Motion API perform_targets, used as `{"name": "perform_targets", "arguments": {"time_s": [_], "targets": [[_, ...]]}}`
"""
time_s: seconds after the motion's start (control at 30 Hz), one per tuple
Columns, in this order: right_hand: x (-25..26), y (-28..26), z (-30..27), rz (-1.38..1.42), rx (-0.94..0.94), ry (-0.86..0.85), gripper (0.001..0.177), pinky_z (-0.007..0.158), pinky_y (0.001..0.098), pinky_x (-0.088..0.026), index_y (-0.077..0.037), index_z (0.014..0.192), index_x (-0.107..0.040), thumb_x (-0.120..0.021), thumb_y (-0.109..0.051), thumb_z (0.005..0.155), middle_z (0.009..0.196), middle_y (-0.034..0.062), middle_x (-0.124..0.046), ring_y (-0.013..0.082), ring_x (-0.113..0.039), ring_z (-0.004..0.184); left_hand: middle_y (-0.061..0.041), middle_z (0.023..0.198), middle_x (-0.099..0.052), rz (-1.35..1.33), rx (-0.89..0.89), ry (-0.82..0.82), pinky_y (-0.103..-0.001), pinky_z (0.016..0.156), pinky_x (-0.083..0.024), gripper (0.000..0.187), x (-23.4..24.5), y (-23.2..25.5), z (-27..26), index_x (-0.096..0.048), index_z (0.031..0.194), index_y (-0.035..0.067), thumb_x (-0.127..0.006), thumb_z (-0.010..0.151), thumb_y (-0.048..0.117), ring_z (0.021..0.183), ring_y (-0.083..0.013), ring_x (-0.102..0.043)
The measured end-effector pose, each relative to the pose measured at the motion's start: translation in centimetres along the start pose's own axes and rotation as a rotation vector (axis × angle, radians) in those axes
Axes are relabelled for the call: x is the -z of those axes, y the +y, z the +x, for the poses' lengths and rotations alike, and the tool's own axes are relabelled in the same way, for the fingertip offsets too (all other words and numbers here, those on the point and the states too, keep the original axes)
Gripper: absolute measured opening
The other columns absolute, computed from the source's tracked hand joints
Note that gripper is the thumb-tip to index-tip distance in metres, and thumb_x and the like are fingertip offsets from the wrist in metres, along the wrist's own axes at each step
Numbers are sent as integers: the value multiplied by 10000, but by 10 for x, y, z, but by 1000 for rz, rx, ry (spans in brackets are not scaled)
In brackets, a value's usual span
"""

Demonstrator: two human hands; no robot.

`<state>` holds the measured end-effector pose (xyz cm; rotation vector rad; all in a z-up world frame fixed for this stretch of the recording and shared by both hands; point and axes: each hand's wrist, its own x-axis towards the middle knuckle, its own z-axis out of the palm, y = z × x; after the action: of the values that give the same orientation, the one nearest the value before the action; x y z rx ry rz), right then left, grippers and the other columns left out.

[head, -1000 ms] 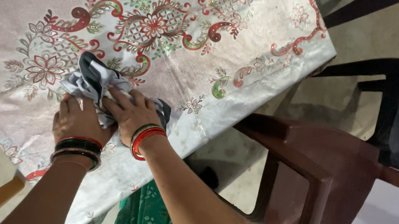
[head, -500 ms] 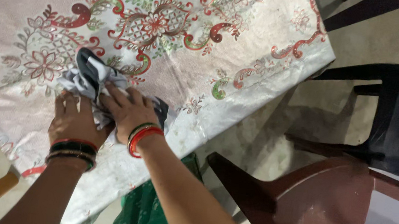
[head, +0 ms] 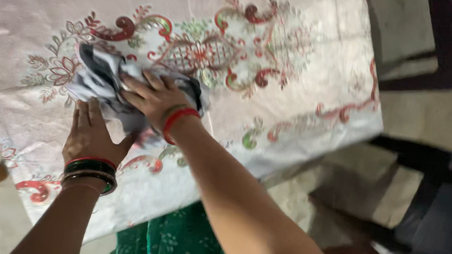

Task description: The person wipes an orange plastic chair with a cloth, cleaning the seat, backrest, and armrests. They then move to a nearby table covered with a patterned tablecloth and wipe its surface with the same cloth.

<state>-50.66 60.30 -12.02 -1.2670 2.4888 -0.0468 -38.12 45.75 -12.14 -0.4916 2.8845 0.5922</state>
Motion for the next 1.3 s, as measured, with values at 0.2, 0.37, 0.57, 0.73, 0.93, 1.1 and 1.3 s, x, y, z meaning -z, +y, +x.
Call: {"name": "perform_targets", "arguments": {"time_s": [0.2,0.37,0.57,0.73,0.93,1.1,1.3], "targets": [[10,5,36,-10,88,-56,526,1170,575,-323,-325,1478,-460,-529,-227,965,1680,-41,-201,370,-245,1538,-272,1513,-482,58,296,-43,-465,1149,-455,1082,-19,31,23,-476,1505,8,-827,662,588,1467,-440,-420],[1,47,-55,40,221,-53,619,1199,584,-298,-269,1536,-444,-549,-215,929,1689,16,-239,366,-260,1536,-350,1530,-378,363,272,7,-462,1133,-444,1421,-30,45,24,-477,1442,-23,-836,381,851,1447,-492,-370],[9,92,-71,112,256,-29,707,1226,577,-223,-227,1480,-513,-705,-318,806,1656,27,-279,354,-222,1541,-339,1590,-324,87,460,60,-555,1035,-496,1231,-21,76,21,-418,1552,44,-828,582,683,1474,-492,-331],[-14,64,-52,125,125,104,741,1278,560,-217,-213,1473,-534,-753,-393,789,1683,5,-295,352,-216,1576,-376,1610,-323,17,493,341,-582,1103,-429,931,-56,90,24,-431,1590,-12,-692,865,510,1499,-527,-309],[-43,57,-80,114,246,364,435,1270,588,-256,-204,1378,-613,-641,-228,945,1642,7,-408,341,-312,1558,-333,1721,-247,-47,408,484,-625,1282,-144,715,-97,93,2,-402,1588,-118,-522,984,245,1605,-496,-173],[-49,48,-89,144,189,414,483,1261,576,-304,-184,1357,-631,-628,-162,875,1586,6,-469,325,-404,1502,-312,1743,-209,-72,413,496,-631,1285,-72,697,-113,97,-8,-392,1564,-168,-498,1027,263,1613,-479,-119],[-60,47,-89,188,188,519,479,1232,559,-329,-176,1347,-627,-640,-144,869,1556,14,-498,321,-423,1482,-284,1744,-216,-19,452,542,-603,1287,-57,689,-127,94,-5,-407,1539,-161,-478,1008,273,1616,-454,-123]]}}
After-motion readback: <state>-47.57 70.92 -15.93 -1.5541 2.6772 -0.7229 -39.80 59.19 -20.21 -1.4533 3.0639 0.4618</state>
